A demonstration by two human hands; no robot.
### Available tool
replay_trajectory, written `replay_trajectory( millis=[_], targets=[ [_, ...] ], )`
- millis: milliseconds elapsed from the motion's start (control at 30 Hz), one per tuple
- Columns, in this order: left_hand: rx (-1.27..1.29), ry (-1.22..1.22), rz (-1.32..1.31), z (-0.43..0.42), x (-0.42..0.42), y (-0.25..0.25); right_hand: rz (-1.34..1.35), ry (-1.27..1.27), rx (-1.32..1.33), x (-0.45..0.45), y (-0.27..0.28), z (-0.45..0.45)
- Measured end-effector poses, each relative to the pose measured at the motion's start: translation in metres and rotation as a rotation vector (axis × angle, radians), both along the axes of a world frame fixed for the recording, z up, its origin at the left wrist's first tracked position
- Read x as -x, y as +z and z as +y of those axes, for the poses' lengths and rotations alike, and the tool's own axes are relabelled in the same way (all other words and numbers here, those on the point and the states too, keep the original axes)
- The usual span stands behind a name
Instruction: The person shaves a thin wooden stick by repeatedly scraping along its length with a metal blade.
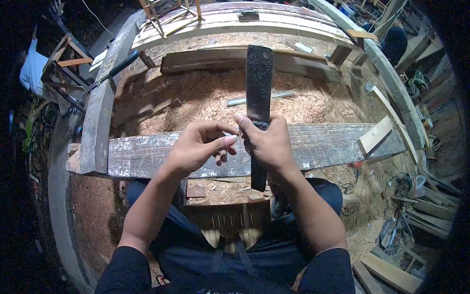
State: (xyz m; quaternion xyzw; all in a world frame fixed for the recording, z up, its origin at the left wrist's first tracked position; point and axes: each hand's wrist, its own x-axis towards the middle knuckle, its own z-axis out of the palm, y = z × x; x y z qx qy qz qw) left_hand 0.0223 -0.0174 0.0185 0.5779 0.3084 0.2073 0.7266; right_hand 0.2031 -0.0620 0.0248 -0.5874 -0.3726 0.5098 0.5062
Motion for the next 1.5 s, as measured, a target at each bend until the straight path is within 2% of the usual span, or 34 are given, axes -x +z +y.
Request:
replay_trajectory(
  millis=[67,233,400,467,600,633,733,800,833,933,1000,1200,1500],
  targets=[
    [-0.025,0.138,0.0,-0.005,-0.007,-0.009,0.016,0.017,-0.036,0.003,0.002,-0.002],
    [0.074,0.187,-0.177,-0.014,-0.018,-0.02,-0.004,-0.034,-0.037,0.006,0.0,-0.006],
    [0.116,0.191,-0.217,-0.014,-0.018,-0.021,0.007,-0.046,-0.032,0.002,-0.001,-0.005],
    [0.148,0.201,-0.215,-0.015,-0.017,-0.018,0.18,-0.059,-0.003,0.001,0.003,-0.004],
    [0.135,0.27,-0.162,-0.015,-0.014,-0.016,0.249,0.075,-0.014,-0.023,-0.008,-0.003],
    [0.125,0.296,-0.158,-0.014,-0.014,-0.016,0.132,0.111,-0.051,-0.026,-0.008,-0.004],
    [0.119,0.307,-0.152,-0.014,-0.01,-0.016,0.013,0.037,-0.193,-0.014,0.002,-0.01],
    [0.12,0.322,-0.15,-0.015,-0.009,-0.015,0.039,0.024,-0.198,-0.015,0.007,-0.017],
    [0.121,0.336,-0.15,-0.015,-0.009,-0.014,-0.198,0.061,-0.236,-0.02,0.006,-0.02],
    [0.127,0.375,-0.154,-0.017,-0.009,-0.007,-0.56,0.028,-0.436,-0.017,0.002,-0.02],
    [0.134,0.367,-0.154,-0.017,-0.004,-0.012,-0.862,0.119,-0.686,-0.015,0.001,-0.022],
    [0.039,0.454,-0.071,-0.024,-0.005,-0.007,-0.837,0.131,-0.659,-0.001,-0.008,-0.026],
    [-0.07,0.437,-0.136,-0.028,0.0,-0.014,-0.871,0.082,-0.711,-0.001,-0.014,-0.023]
  ],
)
